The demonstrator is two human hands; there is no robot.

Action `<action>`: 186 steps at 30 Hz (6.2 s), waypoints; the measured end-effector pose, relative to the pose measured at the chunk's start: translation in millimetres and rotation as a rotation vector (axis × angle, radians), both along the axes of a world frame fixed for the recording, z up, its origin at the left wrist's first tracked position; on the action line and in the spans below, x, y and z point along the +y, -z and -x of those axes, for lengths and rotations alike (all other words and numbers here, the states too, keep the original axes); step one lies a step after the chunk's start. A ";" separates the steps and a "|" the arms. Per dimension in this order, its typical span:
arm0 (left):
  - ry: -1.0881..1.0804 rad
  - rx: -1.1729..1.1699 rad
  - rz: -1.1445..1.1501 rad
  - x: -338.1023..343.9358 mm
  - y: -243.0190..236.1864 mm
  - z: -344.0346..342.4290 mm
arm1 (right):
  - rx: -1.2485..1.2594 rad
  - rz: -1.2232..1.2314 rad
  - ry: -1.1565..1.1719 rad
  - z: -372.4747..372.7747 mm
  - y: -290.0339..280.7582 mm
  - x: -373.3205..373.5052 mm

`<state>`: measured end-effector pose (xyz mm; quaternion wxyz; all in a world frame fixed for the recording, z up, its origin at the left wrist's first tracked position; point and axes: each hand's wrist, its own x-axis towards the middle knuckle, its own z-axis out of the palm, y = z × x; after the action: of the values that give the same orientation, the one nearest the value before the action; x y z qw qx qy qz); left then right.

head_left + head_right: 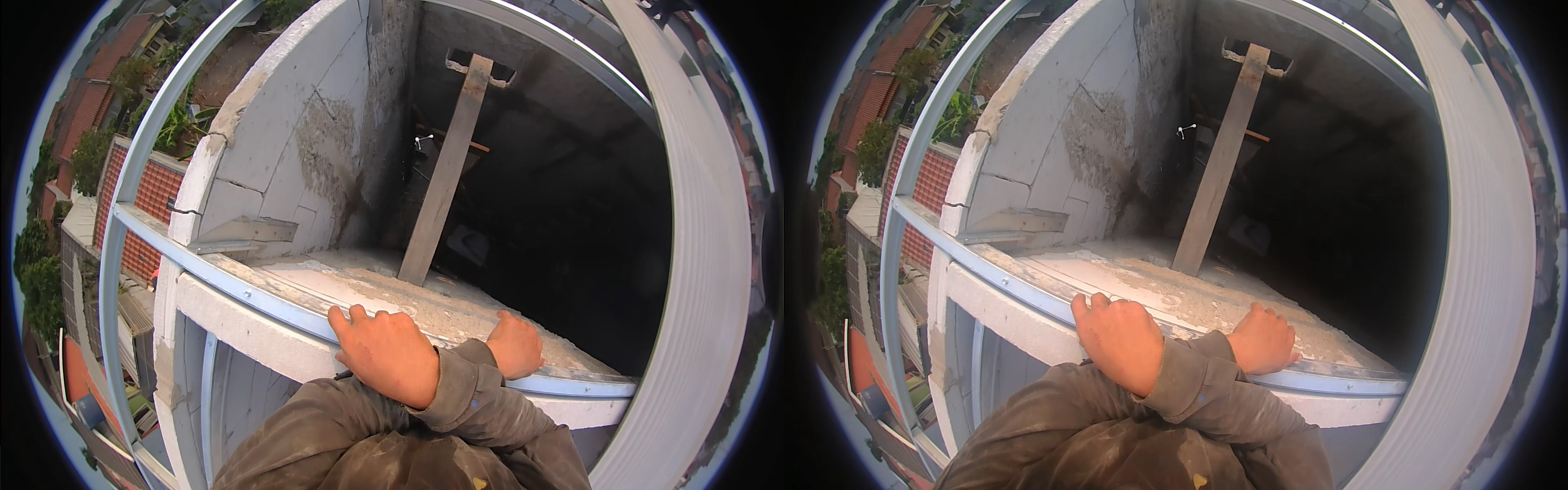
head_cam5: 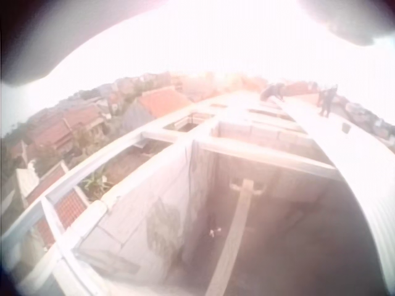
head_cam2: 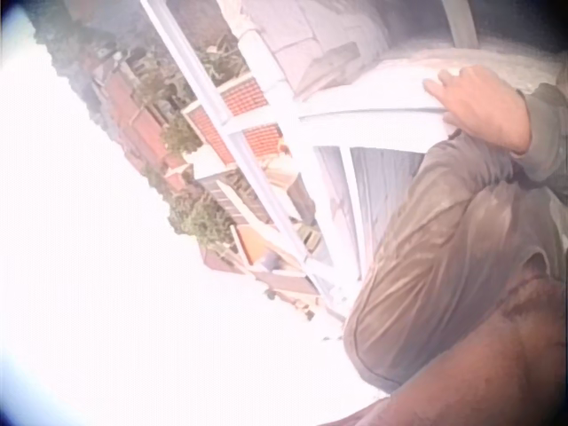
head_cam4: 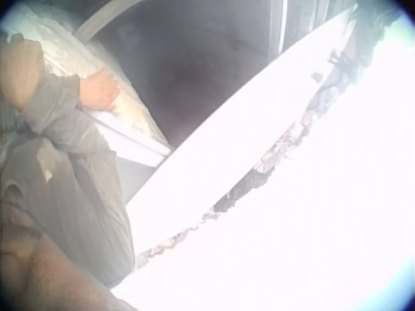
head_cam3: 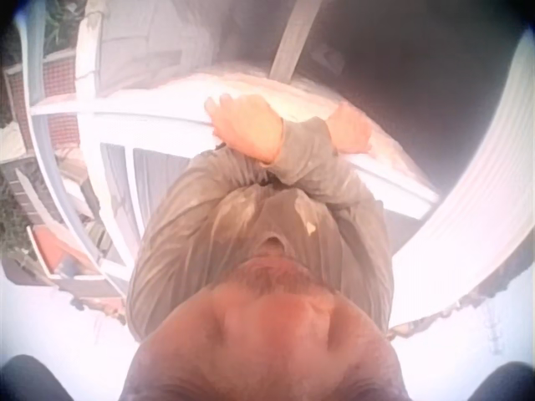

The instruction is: The person positions and aligns a large white corrugated roof sheet onto a metal frame on a rooftop. They adjust the sheet's position multiple times to fit it over the frame while another worker assists nearby.

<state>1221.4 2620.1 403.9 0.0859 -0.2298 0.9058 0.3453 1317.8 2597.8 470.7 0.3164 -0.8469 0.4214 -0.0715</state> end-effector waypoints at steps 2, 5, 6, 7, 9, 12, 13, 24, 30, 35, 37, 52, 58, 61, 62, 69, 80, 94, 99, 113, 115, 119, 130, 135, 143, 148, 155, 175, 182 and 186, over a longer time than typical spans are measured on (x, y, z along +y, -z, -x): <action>0.004 -0.003 -0.018 -2.7 -2.4 -0.5 | 0.004 0.000 0.002 0.0 0.1 0.1; 0.018 -0.020 -0.044 -5.7 -4.2 1.0 | -0.001 0.002 0.009 1.4 0.5 -0.8; 0.024 -0.031 -0.060 -7.0 -5.3 1.6 | -0.003 0.003 0.011 1.8 0.3 -1.0; 0.030 -0.042 -0.076 -7.5 -6.3 1.7 | -0.006 0.005 0.014 1.7 0.3 -0.9; 0.030 -0.042 -0.058 -7.1 -6.6 0.2 | -0.009 0.019 0.009 0.1 1.3 0.1; 0.018 -0.052 -0.078 -6.9 -8.2 -1.2 | -0.032 0.047 0.007 -1.3 3.2 2.9; 0.013 -0.057 -0.092 -6.8 -9.1 -1.8 | -0.042 0.057 0.007 -1.9 3.4 4.2; 0.027 -0.056 -0.138 -10.5 -10.9 0.2 | -0.043 -0.010 -0.043 -0.5 3.0 3.7; 0.087 -0.132 -0.126 -12.7 -22.4 7.5 | -0.053 -0.008 -0.010 4.0 4.3 2.9; 0.080 -0.102 -0.094 -8.9 -16.0 6.8 | -0.079 0.031 -0.008 2.9 9.5 6.0; 0.059 -0.036 -0.041 -5.2 -5.2 6.2 | -0.098 0.063 0.007 3.0 6.6 7.2; 0.093 -0.140 -0.094 -11.6 -19.8 7.8 | -0.046 0.093 0.023 1.6 5.6 7.3; 0.107 -0.140 -0.083 -10.4 -22.0 9.0 | -0.124 0.154 0.067 -3.0 31.0 11.2; 0.095 -0.135 -0.086 -10.5 -20.6 7.3 | -0.111 0.101 0.053 -1.3 18.7 9.9; 0.097 -0.135 -0.087 -10.8 -20.6 8.3 | -0.094 0.069 0.046 0.9 13.5 8.4; 0.105 -0.161 -0.117 -11.9 -24.6 8.5 | -0.124 0.143 0.037 -0.6 23.2 9.6; 0.107 -0.117 -0.083 -10.6 -18.8 8.2 | -0.088 0.088 0.037 3.8 6.8 8.0; 0.091 -0.131 -0.091 -10.8 -19.1 8.4 | -0.093 0.038 0.014 3.9 6.4 6.4; 0.097 -0.131 -0.096 -11.4 -21.8 8.1 | -0.083 0.039 0.014 4.5 4.1 5.3; 0.108 -0.129 -0.084 -10.9 -19.6 9.1 | -0.132 0.181 -0.019 4.8 8.2 -0.1; 0.108 -0.127 -0.094 -11.0 -19.5 9.2 | -0.153 0.201 0.012 3.5 0.6 -2.0; 0.106 -0.153 -0.122 -13.9 -24.0 7.8 | -0.165 0.292 0.064 -1.6 -5.3 -6.0; 0.101 -0.152 -0.123 -13.4 -22.4 5.6 | -0.165 0.277 0.119 -3.1 -16.8 -6.3; 0.093 -0.127 -0.124 -13.3 -20.9 4.5 | -0.163 0.313 0.097 -1.1 -15.4 -6.9; 0.091 -0.114 -0.113 -13.4 -19.8 3.5 | -0.002 0.113 -0.022 -1.8 -19.3 -11.3; 0.101 -0.110 -0.112 -13.0 -22.5 2.9 | -0.211 0.325 0.108 -0.8 -24.9 -5.0; 0.098 -0.135 -0.125 -13.3 -23.0 2.9 | -0.040 0.227 0.025 -1.2 -9.8 -4.8; 0.111 -0.142 -0.092 -12.6 -25.0 5.4 | -0.103 0.273 0.046 0.5 20.0 1.4; 0.104 -0.126 -0.088 -12.4 -24.3 5.2 | -0.106 0.255 0.057 1.5 15.7 2.4; 0.105 -0.132 -0.084 -12.1 -23.4 5.7 | -0.096 0.243 0.056 1.7 14.0 2.0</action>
<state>1215.7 2608.0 427.3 0.1731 -0.2004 0.8938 0.3619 1316.0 2599.7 456.7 0.2290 -0.8625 0.4175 -0.1712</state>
